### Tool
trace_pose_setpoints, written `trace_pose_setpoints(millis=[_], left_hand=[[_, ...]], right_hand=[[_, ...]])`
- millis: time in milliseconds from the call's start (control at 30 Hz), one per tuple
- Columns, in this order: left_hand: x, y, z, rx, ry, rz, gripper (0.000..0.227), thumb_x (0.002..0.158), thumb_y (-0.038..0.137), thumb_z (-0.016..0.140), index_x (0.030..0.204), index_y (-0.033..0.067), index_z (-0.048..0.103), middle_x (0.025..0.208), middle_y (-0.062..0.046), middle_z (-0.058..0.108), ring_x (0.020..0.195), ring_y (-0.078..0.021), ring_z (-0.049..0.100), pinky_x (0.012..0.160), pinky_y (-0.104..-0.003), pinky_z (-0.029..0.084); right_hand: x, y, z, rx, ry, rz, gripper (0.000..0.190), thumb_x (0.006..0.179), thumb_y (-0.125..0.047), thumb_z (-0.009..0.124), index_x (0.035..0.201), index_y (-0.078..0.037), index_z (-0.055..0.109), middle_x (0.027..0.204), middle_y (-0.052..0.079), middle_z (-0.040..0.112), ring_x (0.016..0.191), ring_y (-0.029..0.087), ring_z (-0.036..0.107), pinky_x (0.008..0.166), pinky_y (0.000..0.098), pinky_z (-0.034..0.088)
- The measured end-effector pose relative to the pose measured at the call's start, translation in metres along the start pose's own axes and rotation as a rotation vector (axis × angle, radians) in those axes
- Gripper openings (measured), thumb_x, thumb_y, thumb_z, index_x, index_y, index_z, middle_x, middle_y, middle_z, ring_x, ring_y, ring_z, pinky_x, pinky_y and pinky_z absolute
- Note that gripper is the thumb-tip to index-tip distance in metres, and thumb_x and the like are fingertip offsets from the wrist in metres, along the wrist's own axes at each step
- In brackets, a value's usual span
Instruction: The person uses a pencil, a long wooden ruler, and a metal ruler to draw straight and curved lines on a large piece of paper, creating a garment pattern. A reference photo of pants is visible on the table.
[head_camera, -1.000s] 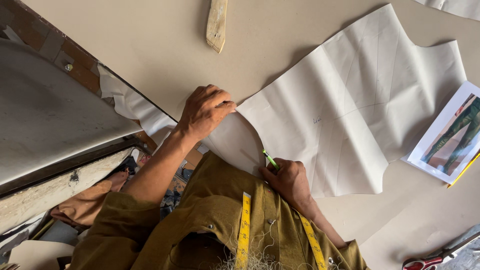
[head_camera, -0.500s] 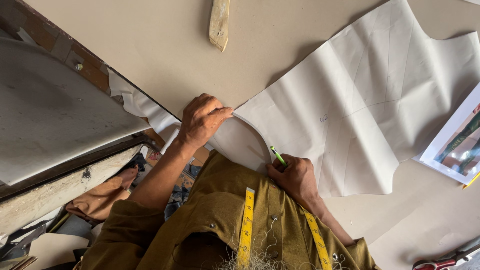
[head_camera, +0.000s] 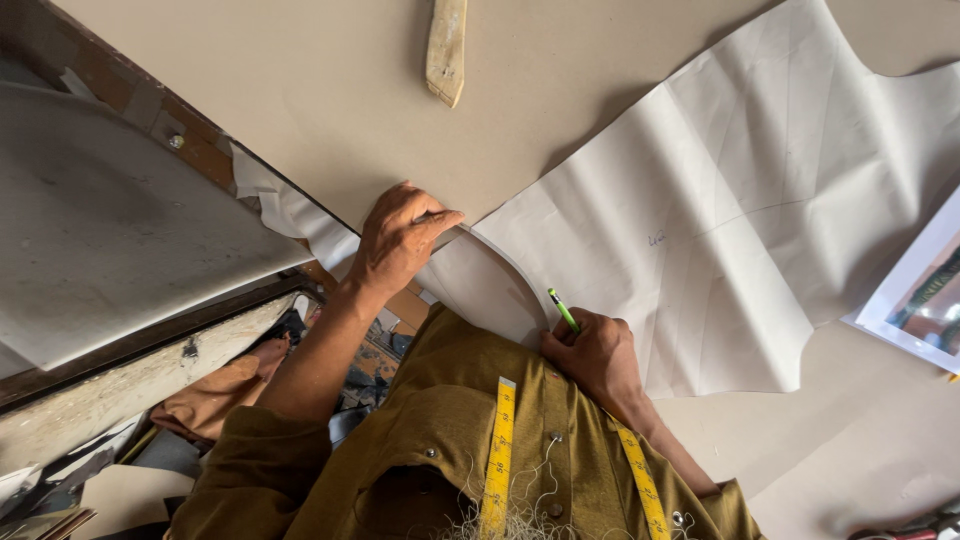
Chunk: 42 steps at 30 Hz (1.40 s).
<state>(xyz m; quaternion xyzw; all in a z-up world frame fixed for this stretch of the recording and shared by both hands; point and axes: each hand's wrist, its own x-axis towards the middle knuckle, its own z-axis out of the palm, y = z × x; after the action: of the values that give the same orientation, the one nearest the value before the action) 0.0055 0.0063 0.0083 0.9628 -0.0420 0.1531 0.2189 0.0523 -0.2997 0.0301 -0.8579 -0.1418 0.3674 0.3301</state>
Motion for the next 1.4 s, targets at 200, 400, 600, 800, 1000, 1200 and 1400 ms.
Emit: trace_pose_setpoints(millis=[200,400,600,800,1000,1200,1400], left_hand=[[-0.011,0.0,0.002,-0.068,0.029,-0.006,0.026,0.09,-0.004,0.073,0.108,0.0129,0.08,0.092,-0.001,0.069,0.09,-0.0178,0.065,0.091,-0.034,0.055],[-0.025,-0.008,0.002,-0.043,0.027,-0.012,0.022,0.09,0.0,0.075,0.107,0.0142,0.08,0.093,0.002,0.069,0.093,-0.0167,0.064,0.096,-0.036,0.055],[-0.03,-0.009,0.001,-0.032,0.02,-0.019,0.022,0.09,0.003,0.076,0.108,0.0148,0.081,0.091,0.003,0.067,0.09,-0.0163,0.061,0.094,-0.035,0.052],[-0.034,0.0,0.001,-0.025,0.039,-0.032,0.023,0.09,0.002,0.076,0.107,0.016,0.081,0.087,0.005,0.067,0.087,-0.015,0.059,0.088,-0.034,0.05],[-0.035,0.004,0.002,-0.008,0.039,-0.04,0.025,0.089,0.001,0.076,0.108,0.0158,0.081,0.087,0.005,0.067,0.088,-0.0149,0.059,0.088,-0.034,0.05],[-0.034,0.006,0.002,-0.013,0.041,-0.04,0.025,0.088,0.0,0.076,0.107,0.0156,0.081,0.087,0.006,0.067,0.088,-0.0149,0.059,0.088,-0.034,0.049],[-0.035,0.005,0.002,-0.004,0.072,-0.035,0.023,0.089,0.001,0.077,0.106,0.016,0.081,0.085,0.006,0.067,0.086,-0.015,0.059,0.086,-0.033,0.049]], right_hand=[[-0.003,-0.001,-0.001,-0.01,0.018,0.028,0.022,0.082,-0.023,0.078,0.071,-0.005,0.07,0.055,0.005,0.068,0.043,0.012,0.059,0.042,0.0306,0.05],[0.0,-0.003,-0.001,-0.065,-0.076,0.093,0.032,0.082,-0.035,0.081,0.071,-0.008,0.069,0.054,0.004,0.067,0.043,0.014,0.058,0.042,0.0314,0.05],[0.003,0.002,0.0,-0.069,-0.08,-0.005,0.033,0.079,-0.038,0.082,0.07,-0.01,0.068,0.055,0.002,0.067,0.043,0.012,0.059,0.04,0.0311,0.052],[0.001,0.003,0.0,-0.073,-0.067,0.071,0.03,0.083,-0.033,0.081,0.07,-0.009,0.069,0.055,0.003,0.068,0.043,0.013,0.059,0.042,0.0315,0.051],[-0.002,-0.002,-0.005,-0.04,-0.059,0.079,0.027,0.082,-0.031,0.081,0.071,-0.009,0.069,0.056,0.004,0.069,0.044,0.012,0.06,0.043,0.0308,0.051],[0.0,-0.003,-0.006,-0.075,-0.037,0.007,0.034,0.078,-0.038,0.085,0.071,-0.008,0.07,0.056,0.004,0.069,0.044,0.012,0.061,0.043,0.0297,0.053],[-0.001,-0.008,-0.012,-0.019,-0.032,0.06,0.034,0.08,-0.04,0.082,0.07,-0.009,0.07,0.056,0.002,0.069,0.042,0.01,0.061,0.04,0.0288,0.05]])
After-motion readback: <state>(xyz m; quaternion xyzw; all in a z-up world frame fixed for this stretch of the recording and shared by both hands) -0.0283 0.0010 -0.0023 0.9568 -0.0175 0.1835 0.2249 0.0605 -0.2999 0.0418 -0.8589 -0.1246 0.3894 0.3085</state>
